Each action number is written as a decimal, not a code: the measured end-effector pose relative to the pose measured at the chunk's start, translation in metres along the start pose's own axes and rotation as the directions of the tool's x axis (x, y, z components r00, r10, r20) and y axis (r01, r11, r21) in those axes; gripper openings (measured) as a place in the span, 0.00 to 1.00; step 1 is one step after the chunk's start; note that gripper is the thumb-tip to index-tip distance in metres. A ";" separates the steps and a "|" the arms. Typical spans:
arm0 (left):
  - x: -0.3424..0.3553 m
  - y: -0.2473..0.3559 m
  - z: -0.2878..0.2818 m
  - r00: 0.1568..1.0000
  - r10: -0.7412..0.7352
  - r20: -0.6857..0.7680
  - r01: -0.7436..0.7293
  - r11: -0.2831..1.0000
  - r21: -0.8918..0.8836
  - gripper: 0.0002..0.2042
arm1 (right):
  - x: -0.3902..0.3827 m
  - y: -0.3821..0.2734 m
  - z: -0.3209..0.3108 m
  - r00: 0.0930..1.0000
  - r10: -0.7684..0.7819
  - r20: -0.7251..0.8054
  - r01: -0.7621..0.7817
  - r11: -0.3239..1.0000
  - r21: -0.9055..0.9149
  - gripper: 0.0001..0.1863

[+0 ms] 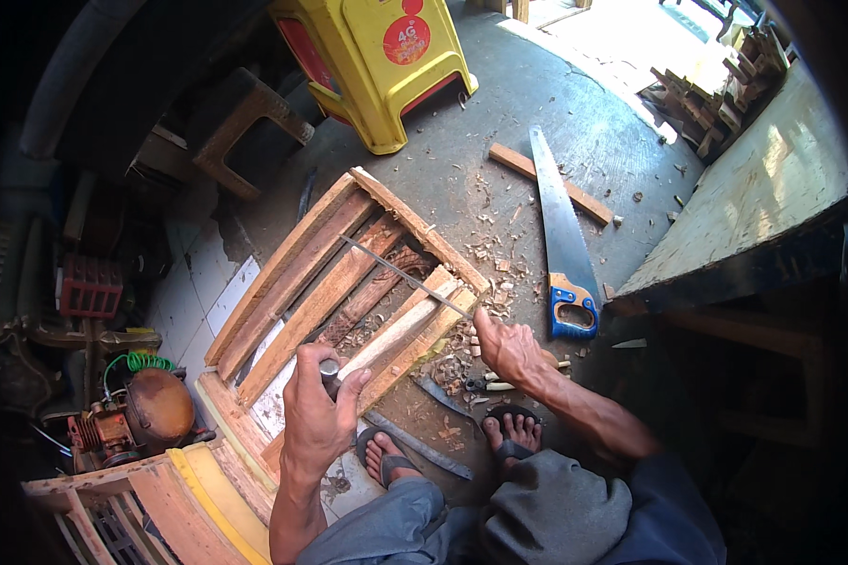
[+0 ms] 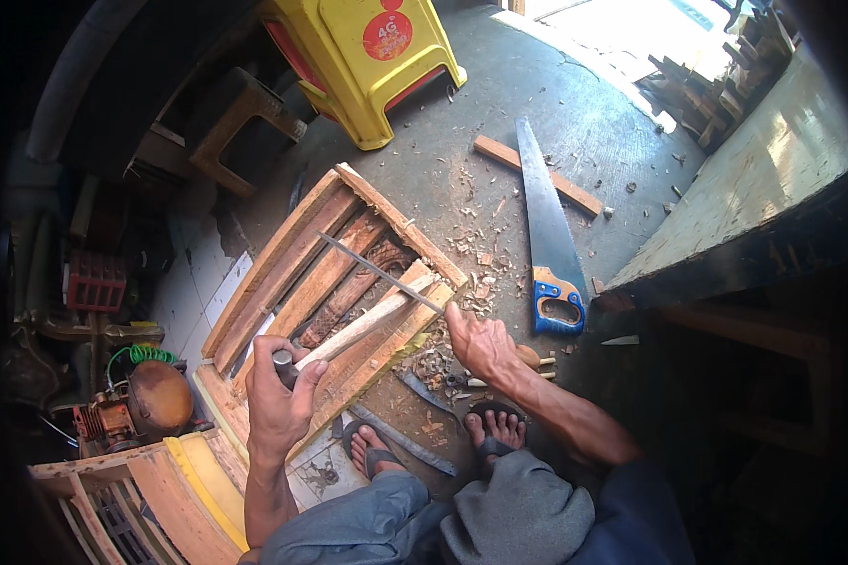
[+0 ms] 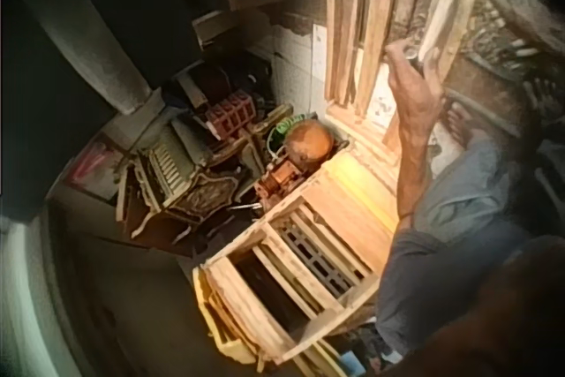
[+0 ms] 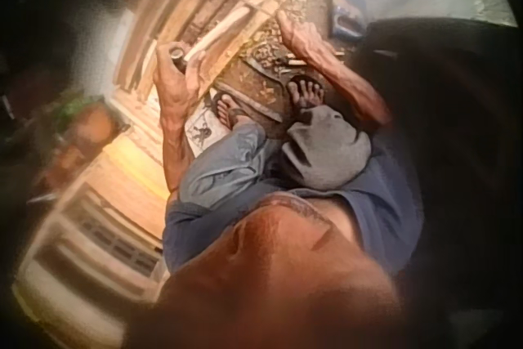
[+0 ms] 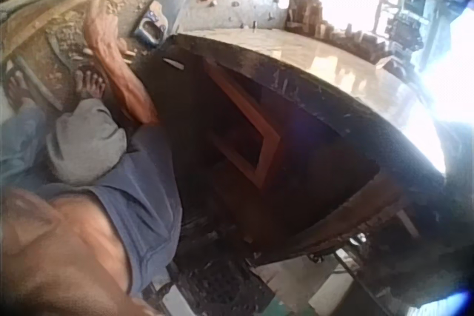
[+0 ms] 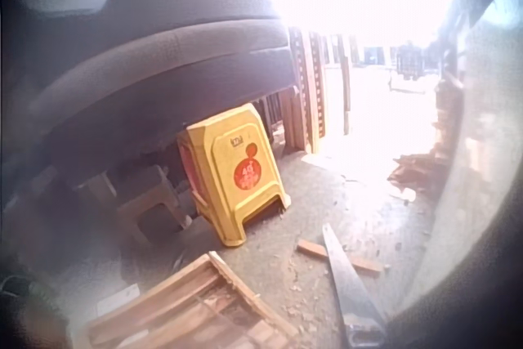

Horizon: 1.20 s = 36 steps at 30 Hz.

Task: The person sits on the floor and uses a knife to shave and shape a small piece of wood held in the left hand. The person repeatedly shaves the wood, occasionally pauses to inspect it, and continues refining its shape.

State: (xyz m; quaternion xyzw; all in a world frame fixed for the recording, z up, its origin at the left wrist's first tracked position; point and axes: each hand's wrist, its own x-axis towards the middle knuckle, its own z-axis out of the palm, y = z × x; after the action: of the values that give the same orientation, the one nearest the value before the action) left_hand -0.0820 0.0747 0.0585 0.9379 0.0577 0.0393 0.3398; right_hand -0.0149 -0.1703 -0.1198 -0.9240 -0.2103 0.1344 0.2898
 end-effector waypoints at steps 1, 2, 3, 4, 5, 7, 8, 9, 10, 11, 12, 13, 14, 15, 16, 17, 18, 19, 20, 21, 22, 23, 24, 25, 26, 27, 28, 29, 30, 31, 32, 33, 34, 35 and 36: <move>0.001 -0.001 0.000 1.000 -0.001 -0.003 0.001 1.000 0.003 0.17 | 0.004 -0.002 -0.002 0.999 0.043 0.016 -0.042 0.998 -0.035 0.04; 0.001 -0.001 -0.001 1.000 0.007 -0.017 -0.007 1.000 0.003 0.16 | 0.002 -0.009 -0.003 1.000 0.014 -0.016 -0.015 1.000 -0.024 0.05; 0.000 -0.002 -0.001 1.000 0.008 -0.018 -0.008 1.000 -0.005 0.16 | -0.001 -0.009 -0.002 0.998 -0.042 -0.050 0.043 0.999 0.017 0.06; -0.001 -0.003 0.000 1.000 0.008 -0.020 -0.008 1.000 -0.013 0.16 | -0.004 -0.008 -0.001 0.991 -0.097 -0.087 0.102 0.993 0.055 0.06; -0.001 -0.003 0.000 1.000 0.019 -0.004 -0.019 1.000 -0.001 0.16 | -0.006 -0.006 0.001 0.981 -0.150 -0.126 0.162 0.982 0.091 0.07; 0.002 0.002 0.000 0.998 0.068 0.008 -0.069 0.997 0.034 0.17 | 0.010 0.020 0.011 0.991 0.123 0.053 -0.120 0.991 -0.057 0.07; 0.002 0.002 -0.001 0.997 0.078 -0.004 -0.078 0.997 0.029 0.17 | 0.011 0.022 0.007 0.986 0.160 0.056 -0.157 0.986 -0.056 0.07; 0.000 0.001 -0.002 0.997 0.077 -0.017 -0.077 0.997 0.030 0.17 | 0.012 0.017 0.000 0.979 0.190 0.069 -0.187 0.981 -0.050 0.07; -0.005 -0.003 0.000 0.998 0.062 -0.011 -0.061 0.998 0.018 0.17 | 0.000 0.003 -0.008 0.999 0.035 -0.019 -0.035 0.999 -0.007 0.07; -0.007 -0.007 0.001 0.999 0.045 -0.010 -0.044 0.999 0.018 0.17 | -0.005 -0.004 -0.010 0.991 -0.107 -0.084 0.114 0.991 0.074 0.07; -0.004 -0.006 0.002 0.999 0.048 -0.005 -0.048 0.999 0.008 0.17 | -0.010 -0.001 -0.006 0.992 -0.104 -0.066 0.107 0.993 0.046 0.07; -0.001 -0.005 0.002 0.998 0.056 -0.016 -0.056 0.998 0.009 0.17 | -0.007 0.005 0.000 0.991 -0.118 -0.060 0.119 0.993 0.020 0.06; 0.001 -0.001 0.000 0.999 0.037 0.013 -0.037 0.999 0.020 0.17 | 0.003 0.017 0.004 0.999 0.028 0.037 -0.027 0.999 -0.019 0.06; 0.000 -0.003 0.000 0.998 0.062 0.001 -0.062 0.998 0.025 0.17 | 0.015 0.014 -0.001 0.976 0.170 0.136 -0.163 0.985 -0.060 0.06; -0.001 -0.006 0.001 0.996 0.086 -0.010 -0.086 0.996 0.031 0.17 | 0.013 0.007 -0.004 0.985 0.148 0.083 -0.145 0.988 -0.046 0.06; -0.001 -0.008 0.001 0.994 0.111 -0.021 -0.110 0.993 0.037 0.17 | 0.009 -0.002 -0.008 0.996 0.056 0.065 -0.057 0.998 0.010 0.06; -0.001 -0.012 0.000 0.997 0.078 -0.013 -0.077 0.996 0.045 0.17 | 0.005 -0.009 -0.011 0.999 -0.049 0.006 0.048 0.998 0.052 0.06; -0.002 -0.014 0.001 0.997 0.072 -0.007 -0.072 0.997 0.038 0.17 | 0.002 -0.012 -0.011 0.987 -0.151 -0.057 0.155 0.984 0.086 0.06; -0.003 -0.016 0.001 0.998 0.067 -0.002 -0.067 0.997 0.031 0.17 | -0.002 -0.009 0.003 0.992 -0.112 -0.056 0.116 0.990 0.079 0.05; -0.002 -0.014 0.000 0.997 0.071 -0.017 -0.070 0.997 0.036 0.17 | 0.002 -0.008 0.002 0.999 -0.051 -0.010 0.051 0.998 0.045 0.05; -0.001 -0.012 -0.001 0.997 0.076 -0.027 -0.075 0.997 0.033 0.16 | 0.008 -0.006 0.000 0.999 0.012 0.034 -0.012 1.000 0.009 0.05; 0.000 -0.010 0.000 0.996 0.081 -0.037 -0.080 0.996 0.030 0.16 | 0.013 -0.006 -0.002 0.994 0.076 0.075 -0.074 0.997 -0.030 0.05; -0.001 -0.011 0.001 0.997 0.076 -0.030 -0.075 0.997 0.022 0.16 | 0.013 -0.013 -0.007 0.993 0.086 0.085 -0.084 0.996 -0.023 0.06; -0.003 -0.013 0.001 0.997 0.069 -0.023 -0.069 0.998 0.014 0.16 | 0.009 -0.014 -0.003 0.999 0.021 0.047 -0.022 1.000 0.018 0.06; -0.004 -0.017 0.001 0.996 0.084 -0.033 -0.083 0.996 0.016 0.16 | 0.004 -0.014 0.003 0.999 -0.042 0.006 0.041 0.998 0.057 0.07; -0.003 -0.014 0.001 0.998 0.066 -0.024 -0.066 0.998 0.007 0.16 | 0.004 -0.011 0.003 0.993 -0.111 -0.048 0.114 0.990 0.080 0.07; -0.001 -0.010 0.000 0.999 0.049 -0.014 -0.049 0.999 -0.001 0.16 | 0.016 -0.007 0.004 0.994 0.065 0.090 -0.063 0.998 -0.024 0.07; 0.000 -0.007 0.001 0.999 0.032 -0.005 -0.032 0.999 -0.010 0.16 | 0.017 -0.003 0.003 0.992 0.069 0.102 -0.066 0.997 -0.033 0.07; 0.002 -0.007 -0.001 0.999 0.041 -0.022 -0.041 0.999 -0.007 0.16 | 0.021 -0.010 -0.005 0.992 0.065 0.112 -0.061 0.998 -0.035 0.06; 0.000 -0.010 -0.001 0.999 0.036 -0.025 -0.036 0.999 -0.005 0.16 | 0.018 -0.017 -0.009 0.988 0.070 0.139 -0.066 0.997 -0.033 0.06; -0.002 -0.012 -0.001 0.999 0.030 -0.027 -0.030 1.000 -0.004 0.16 | 0.014 -0.022 -0.012 0.998 -0.033 0.049 0.030 0.998 0.057 0.07; -0.004 -0.012 -0.001 1.000 0.019 -0.003 -0.019 1.000 -0.010 0.16 | 0.008 -0.017 -0.007 0.998 -0.041 0.040 0.038 0.997 0.062 0.07; -0.002 -0.008 -0.002 1.000 0.021 0.005 -0.021 1.000 -0.016 0.16 | 0.006 -0.003 -0.003 0.998 -0.059 0.015 0.058 0.997 0.058 0.06; -0.001 -0.005 -0.001 1.000 0.023 0.013 -0.022 0.999 -0.023 0.16 | 0.005 0.009 0.001 0.997 -0.077 -0.010 0.078 0.996 0.054 0.06; -0.001 -0.005 -0.002 1.000 0.021 0.015 -0.021 1.000 -0.016 0.16 | 0.012 0.005 -0.001 0.997 0.022 0.069 -0.017 0.997 -0.073 0.05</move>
State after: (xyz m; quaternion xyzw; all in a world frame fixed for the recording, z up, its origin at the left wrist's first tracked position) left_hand -0.0839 0.0793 0.0570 0.9360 0.0449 0.0360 0.3473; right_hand -0.0022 -0.1686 -0.1230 -0.9307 -0.2158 0.1616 0.2472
